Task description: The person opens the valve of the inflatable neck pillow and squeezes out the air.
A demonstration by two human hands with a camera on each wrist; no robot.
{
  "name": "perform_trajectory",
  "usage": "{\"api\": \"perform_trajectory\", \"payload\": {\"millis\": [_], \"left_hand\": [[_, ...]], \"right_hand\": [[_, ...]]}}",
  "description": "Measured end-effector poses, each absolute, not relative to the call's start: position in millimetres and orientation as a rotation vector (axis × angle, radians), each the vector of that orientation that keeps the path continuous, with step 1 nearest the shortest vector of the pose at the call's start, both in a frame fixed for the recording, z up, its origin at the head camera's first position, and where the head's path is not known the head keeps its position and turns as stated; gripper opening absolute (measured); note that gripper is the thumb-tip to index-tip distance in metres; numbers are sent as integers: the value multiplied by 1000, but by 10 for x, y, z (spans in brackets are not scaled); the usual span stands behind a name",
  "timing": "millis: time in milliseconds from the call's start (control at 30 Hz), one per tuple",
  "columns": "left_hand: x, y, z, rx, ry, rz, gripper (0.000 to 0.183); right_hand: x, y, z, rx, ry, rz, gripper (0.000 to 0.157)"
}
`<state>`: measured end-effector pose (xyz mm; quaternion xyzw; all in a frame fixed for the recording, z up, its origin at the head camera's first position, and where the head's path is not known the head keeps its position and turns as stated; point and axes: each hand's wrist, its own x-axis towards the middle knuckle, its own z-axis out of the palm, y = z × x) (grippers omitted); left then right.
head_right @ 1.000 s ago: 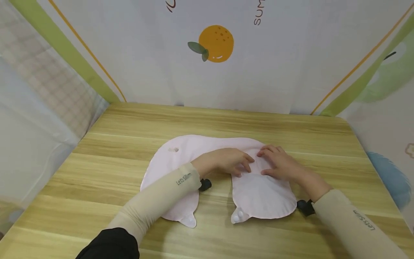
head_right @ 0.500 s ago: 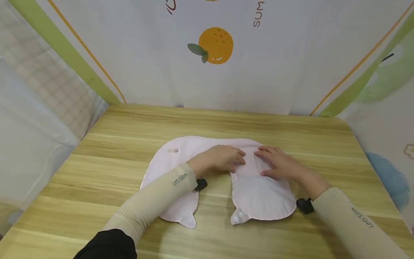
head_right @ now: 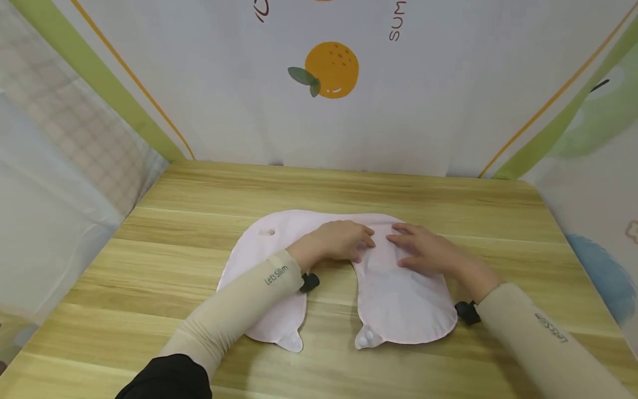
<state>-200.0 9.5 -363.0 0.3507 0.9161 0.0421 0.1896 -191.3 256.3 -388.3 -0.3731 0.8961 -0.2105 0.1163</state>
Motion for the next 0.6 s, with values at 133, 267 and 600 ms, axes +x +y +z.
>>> {"api": "perform_trajectory", "payload": {"millis": [133, 267, 600], "left_hand": [[-2018, 62, -3638, 905, 2607, 133, 43], [-2042, 33, -3663, 892, 2618, 157, 44], [-2070, -63, -3671, 827, 2625, 180, 51]], "right_hand": [[-1925, 2568, -3866, -1072, 2583, -612, 62], [-1947, 2553, -3845, -1089, 2551, -560, 68], [-2006, 2516, -3792, -959, 2449, -609, 79]]}}
